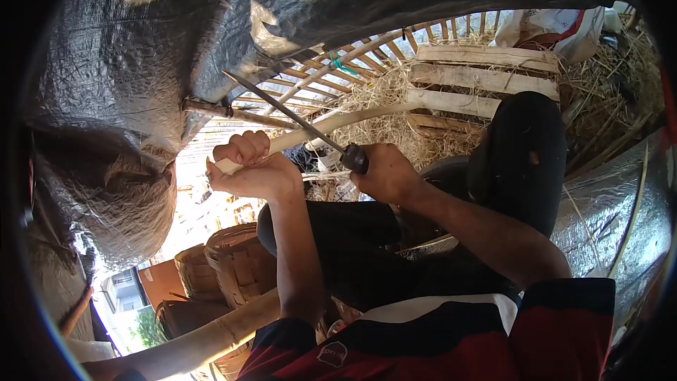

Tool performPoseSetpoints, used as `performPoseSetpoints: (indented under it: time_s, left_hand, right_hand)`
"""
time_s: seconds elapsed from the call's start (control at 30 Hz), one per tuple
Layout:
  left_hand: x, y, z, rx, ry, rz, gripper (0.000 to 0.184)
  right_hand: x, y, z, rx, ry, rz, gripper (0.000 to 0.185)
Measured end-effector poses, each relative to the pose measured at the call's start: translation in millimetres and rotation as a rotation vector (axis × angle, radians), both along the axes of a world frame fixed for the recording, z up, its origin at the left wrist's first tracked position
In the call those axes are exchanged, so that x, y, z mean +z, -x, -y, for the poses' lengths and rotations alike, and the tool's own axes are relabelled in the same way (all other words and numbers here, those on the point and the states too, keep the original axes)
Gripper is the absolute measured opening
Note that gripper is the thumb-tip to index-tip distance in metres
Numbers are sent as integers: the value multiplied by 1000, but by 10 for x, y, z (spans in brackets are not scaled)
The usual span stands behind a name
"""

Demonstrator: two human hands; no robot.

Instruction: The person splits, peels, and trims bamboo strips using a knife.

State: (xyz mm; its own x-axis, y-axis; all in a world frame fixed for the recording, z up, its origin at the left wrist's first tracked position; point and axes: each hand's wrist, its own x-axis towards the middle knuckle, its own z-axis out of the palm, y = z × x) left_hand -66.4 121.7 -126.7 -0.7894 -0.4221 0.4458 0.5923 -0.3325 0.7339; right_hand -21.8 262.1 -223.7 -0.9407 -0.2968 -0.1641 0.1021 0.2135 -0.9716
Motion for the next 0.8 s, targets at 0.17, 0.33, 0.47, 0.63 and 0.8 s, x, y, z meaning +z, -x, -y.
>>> performPoseSetpoints:
  time_s: [0.17, 0.33, 0.47, 0.63, 0.8]
  left_hand:
    - [22, -8, -108, 38, -5, 21, 40]
    - [56, 53, -38, 128, -24, 66, 41]
    - [42, 44, -69, 97, -3, 51, 41]
    - [33, 43, 1, 121, -29, 62, 41]
    - [69, 35, -87, 145, -24, 81, 41]
  right_hand:
    - [92, -22, 21, -17, 85, 12, 20]
    - [-57, 73, 59, -31, -54, 17, 19]
    - [-58, 24, 79, -28, -19, -35, 19]
    - [-177, 45, 98, -49, -125, -85, 19]
    - [-218, 19, 128, -24, 54, -109, 17]
